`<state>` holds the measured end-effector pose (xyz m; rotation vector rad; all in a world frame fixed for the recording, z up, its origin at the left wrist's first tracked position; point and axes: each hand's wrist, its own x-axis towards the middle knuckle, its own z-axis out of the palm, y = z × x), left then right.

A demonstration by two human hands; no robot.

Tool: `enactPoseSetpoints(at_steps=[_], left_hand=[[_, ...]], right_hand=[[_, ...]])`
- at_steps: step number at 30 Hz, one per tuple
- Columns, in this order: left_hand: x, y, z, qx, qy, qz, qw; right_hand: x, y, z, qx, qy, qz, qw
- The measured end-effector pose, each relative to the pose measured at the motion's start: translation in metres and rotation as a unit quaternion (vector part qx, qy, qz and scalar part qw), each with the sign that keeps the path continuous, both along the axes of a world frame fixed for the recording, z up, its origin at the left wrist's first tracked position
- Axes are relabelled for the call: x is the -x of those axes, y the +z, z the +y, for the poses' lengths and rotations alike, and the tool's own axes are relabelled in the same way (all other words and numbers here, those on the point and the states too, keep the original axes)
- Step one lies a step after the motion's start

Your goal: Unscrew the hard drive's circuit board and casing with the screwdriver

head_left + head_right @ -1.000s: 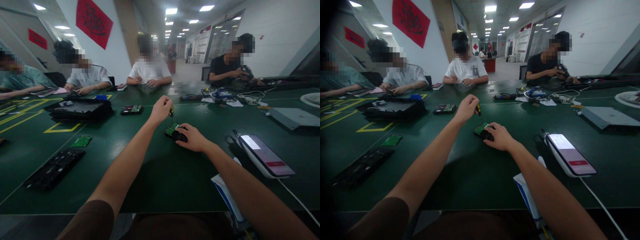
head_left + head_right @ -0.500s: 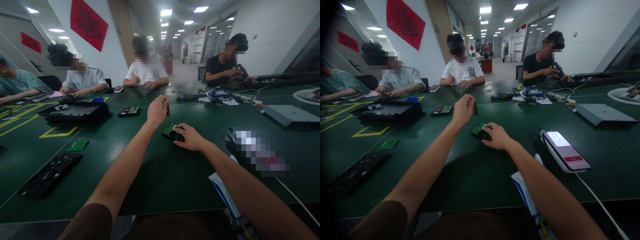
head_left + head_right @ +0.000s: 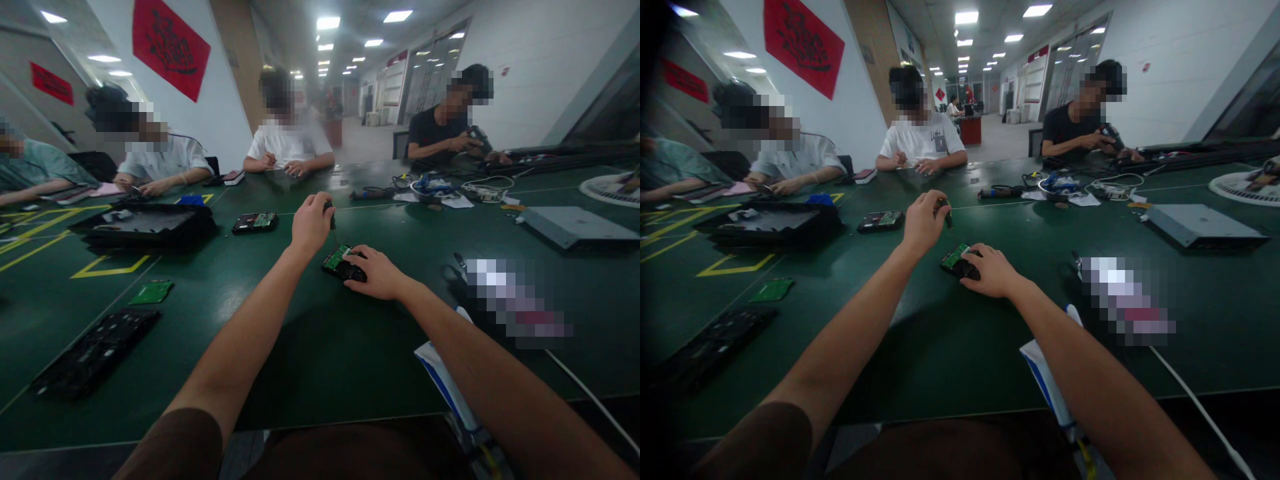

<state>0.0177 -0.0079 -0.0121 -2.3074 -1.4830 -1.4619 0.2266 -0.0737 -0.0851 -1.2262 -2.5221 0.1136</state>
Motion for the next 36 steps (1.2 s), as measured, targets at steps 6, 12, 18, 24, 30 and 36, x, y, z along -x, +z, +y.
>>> enactPoseSetpoints(at_steps=[6,12,18,24,30,36], left_hand=[[-0.0009,-0.0092,0.0086,-0.022,-0.034,-0.068,0.997],[-0.0045,-0.0092,0.0066,-0.024,-0.039,-0.091,0.995],[-0.0062,-0.0122,0.0069,0.005,-0.056,-0.087,0.995],[-0.0037,-0.0078,0.0020,-0.003,-0.007,-0.045,0.999],[-0.0028,-0.0044,0.0043,0.001,-0.061,-0.031,0.998],[-0.0079,-0.0080,0.0063,0.049,-0.163,-0.110,0.979]], right_hand=[[0.0002,0.0001,0.0000,0.002,-0.003,0.001,1.000],[0.0001,-0.0007,0.0008,-0.001,-0.002,-0.001,1.000],[-0.0001,-0.0004,0.0013,0.001,-0.001,0.000,1.000],[0.0003,0.0007,0.0007,0.003,-0.001,0.001,1.000],[0.0000,0.0002,0.0003,0.004,-0.002,0.003,1.000],[-0.0007,0.0002,0.0002,0.010,-0.002,0.002,1.000]])
